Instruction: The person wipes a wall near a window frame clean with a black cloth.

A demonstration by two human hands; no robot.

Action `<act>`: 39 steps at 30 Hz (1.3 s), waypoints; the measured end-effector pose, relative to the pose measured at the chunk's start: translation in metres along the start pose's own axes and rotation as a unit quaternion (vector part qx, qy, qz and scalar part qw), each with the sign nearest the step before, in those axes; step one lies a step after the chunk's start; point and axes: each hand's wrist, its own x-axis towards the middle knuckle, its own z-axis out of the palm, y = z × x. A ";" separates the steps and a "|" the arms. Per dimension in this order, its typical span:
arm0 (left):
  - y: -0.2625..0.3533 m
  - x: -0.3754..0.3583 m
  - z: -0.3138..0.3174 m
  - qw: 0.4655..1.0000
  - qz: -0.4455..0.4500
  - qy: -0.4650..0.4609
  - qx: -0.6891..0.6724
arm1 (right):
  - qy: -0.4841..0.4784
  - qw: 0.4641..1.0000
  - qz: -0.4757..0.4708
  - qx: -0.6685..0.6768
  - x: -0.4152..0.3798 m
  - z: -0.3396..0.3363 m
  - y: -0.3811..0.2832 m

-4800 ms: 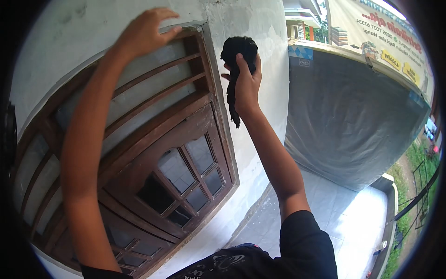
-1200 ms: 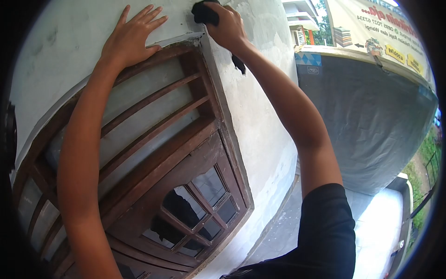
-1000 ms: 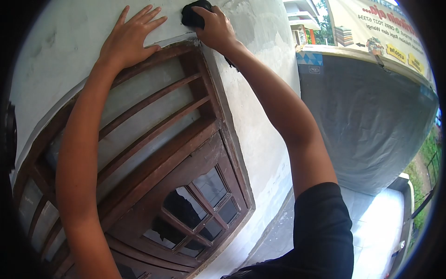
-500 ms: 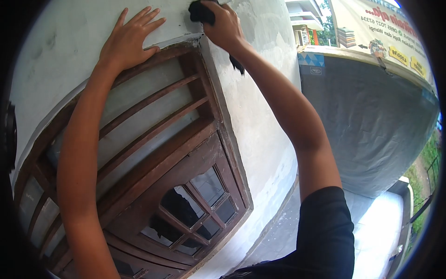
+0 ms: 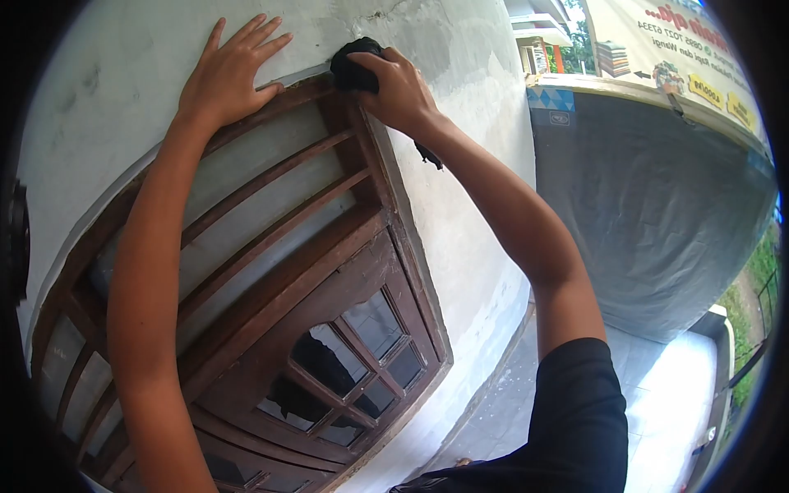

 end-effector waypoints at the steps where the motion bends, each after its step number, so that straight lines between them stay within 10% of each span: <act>1: 0.000 -0.001 0.000 1.000 -0.003 -0.002 0.000 | -0.007 1.000 0.007 0.009 0.002 -0.002 0.000; 7: 0.001 -0.002 -0.005 1.000 -0.005 -0.007 0.000 | 0.096 0.995 -0.006 -0.003 0.057 0.008 -0.001; 39: 0.001 -0.001 0.001 1.000 -0.005 0.008 -0.009 | 0.029 0.999 -0.032 -0.032 0.060 0.022 0.016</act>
